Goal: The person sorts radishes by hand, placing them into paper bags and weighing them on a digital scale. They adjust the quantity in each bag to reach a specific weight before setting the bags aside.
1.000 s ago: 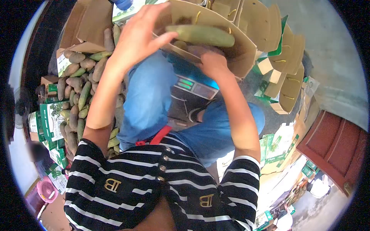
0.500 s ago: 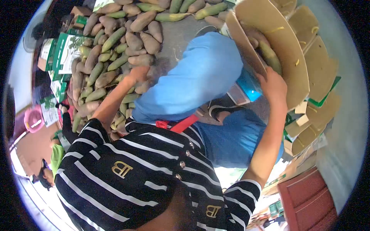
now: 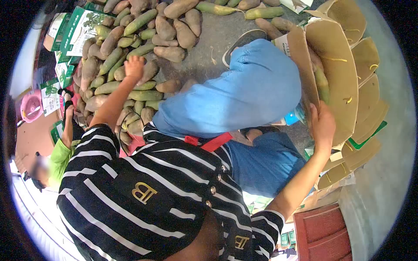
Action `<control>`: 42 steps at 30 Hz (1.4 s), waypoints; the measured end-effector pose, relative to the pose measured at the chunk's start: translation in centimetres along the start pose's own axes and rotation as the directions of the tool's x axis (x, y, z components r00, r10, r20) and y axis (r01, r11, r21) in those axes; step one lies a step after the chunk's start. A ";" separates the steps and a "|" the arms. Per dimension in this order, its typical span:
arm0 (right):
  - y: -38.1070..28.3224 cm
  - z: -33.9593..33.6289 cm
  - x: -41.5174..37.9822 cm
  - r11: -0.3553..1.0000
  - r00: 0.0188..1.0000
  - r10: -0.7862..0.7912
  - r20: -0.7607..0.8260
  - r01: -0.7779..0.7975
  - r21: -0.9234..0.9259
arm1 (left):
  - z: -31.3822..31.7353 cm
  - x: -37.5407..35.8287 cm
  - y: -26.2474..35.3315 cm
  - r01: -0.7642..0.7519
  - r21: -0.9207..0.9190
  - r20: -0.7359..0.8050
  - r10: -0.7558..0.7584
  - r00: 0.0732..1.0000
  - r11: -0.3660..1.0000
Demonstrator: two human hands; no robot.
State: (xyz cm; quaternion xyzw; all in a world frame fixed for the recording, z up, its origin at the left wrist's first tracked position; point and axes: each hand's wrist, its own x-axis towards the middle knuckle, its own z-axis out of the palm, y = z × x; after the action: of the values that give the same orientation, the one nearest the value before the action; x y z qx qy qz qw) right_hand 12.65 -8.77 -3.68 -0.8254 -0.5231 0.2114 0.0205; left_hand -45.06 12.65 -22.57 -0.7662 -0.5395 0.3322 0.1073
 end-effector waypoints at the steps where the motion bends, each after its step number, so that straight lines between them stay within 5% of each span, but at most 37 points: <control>1: 0.0 0.0 0.1 1.000 1.000 0.000 0.001 0.000 -0.010 | 1.2 0.1 -2.0 0.055 -0.002 0.016 -0.055 0.998 0.998; 5: 0.2 0.3 0.2 0.999 1.000 0.012 0.013 -0.011 -0.053 | 2.4 -1.5 -6.4 0.348 -0.218 0.496 -0.203 0.844 0.912; 7: 0.5 0.4 0.2 0.996 0.999 0.033 0.022 -0.031 -0.079 | 4.9 -1.8 -5.9 0.259 -0.161 0.389 -0.180 0.904 0.952; 10: 0.8 1.0 -0.1 0.996 0.997 -0.004 -0.078 -0.002 -0.086 | 1.3 -2.3 -3.4 0.342 -0.266 0.432 -0.206 0.878 0.901; 13: 0.4 0.3 -0.1 0.993 0.998 0.060 -0.004 -0.060 -0.104 | 0.7 -0.6 -3.4 0.418 -0.427 0.494 -0.180 0.851 0.802; 19: 0.4 0.4 -0.5 0.996 0.999 0.033 -0.028 -0.035 -0.081 | -1.7 1.9 0.8 0.281 -0.726 0.280 -0.103 0.954 0.628; 20: 0.3 0.2 -0.6 0.997 0.999 0.016 -0.039 -0.019 -0.080 | -4.0 1.6 2.1 0.181 -0.760 0.153 -0.099 0.983 0.624; 24: 0.6 0.1 -1.1 0.997 0.998 0.013 -0.062 -0.018 -0.078 | -12.3 1.3 5.6 -0.131 -0.987 -0.133 -0.020 0.991 0.095; 25: 0.7 0.3 -1.1 0.997 0.998 0.014 -0.069 -0.019 -0.072 | -15.8 1.1 6.6 -0.222 -0.961 -0.233 -0.052 0.971 0.164; 27: 0.8 0.5 -1.2 0.998 0.996 0.011 -0.085 -0.016 -0.061 | -24.0 -0.7 8.6 -0.276 -0.960 -0.279 0.039 0.960 -0.054; 29: 0.7 0.5 -1.4 0.999 0.995 0.009 -0.094 -0.014 -0.051 | -29.1 -0.2 9.4 -0.614 -0.770 -0.618 0.038 0.785 0.171; 32: 0.9 0.6 -1.6 0.999 0.995 0.009 -0.103 -0.013 -0.045 | -38.9 -2.6 12.2 -0.745 -0.658 -0.753 0.088 0.652 -0.111; 34: 1.0 0.6 -1.6 0.999 0.995 0.014 -0.097 -0.018 -0.044 | -42.9 -2.6 14.7 -0.853 -0.496 -0.867 0.132 0.480 -0.162; 37: 1.1 0.5 -1.6 0.998 0.997 0.025 -0.067 -0.029 -0.053 | -46.4 -2.2 18.4 -0.815 -0.579 -0.767 0.338 0.545 0.000; 40: 1.7 0.9 -1.5 0.997 0.997 0.028 -0.073 -0.033 -0.071 | -47.3 -4.2 19.7 -0.910 -0.326 -0.849 0.343 0.401 0.257; 42: 1.8 1.2 -1.7 0.997 0.993 -0.001 -0.122 -0.008 -0.074 | -46.6 -4.7 19.9 -0.939 -0.265 -0.859 0.389 0.334 0.221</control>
State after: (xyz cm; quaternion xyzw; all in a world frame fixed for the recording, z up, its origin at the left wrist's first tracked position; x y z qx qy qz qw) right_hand 13.15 -11.34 -4.68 -0.8378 -0.5271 0.1410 0.0211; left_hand -1.85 9.58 4.12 -0.9498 -0.1212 -0.1930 -0.2144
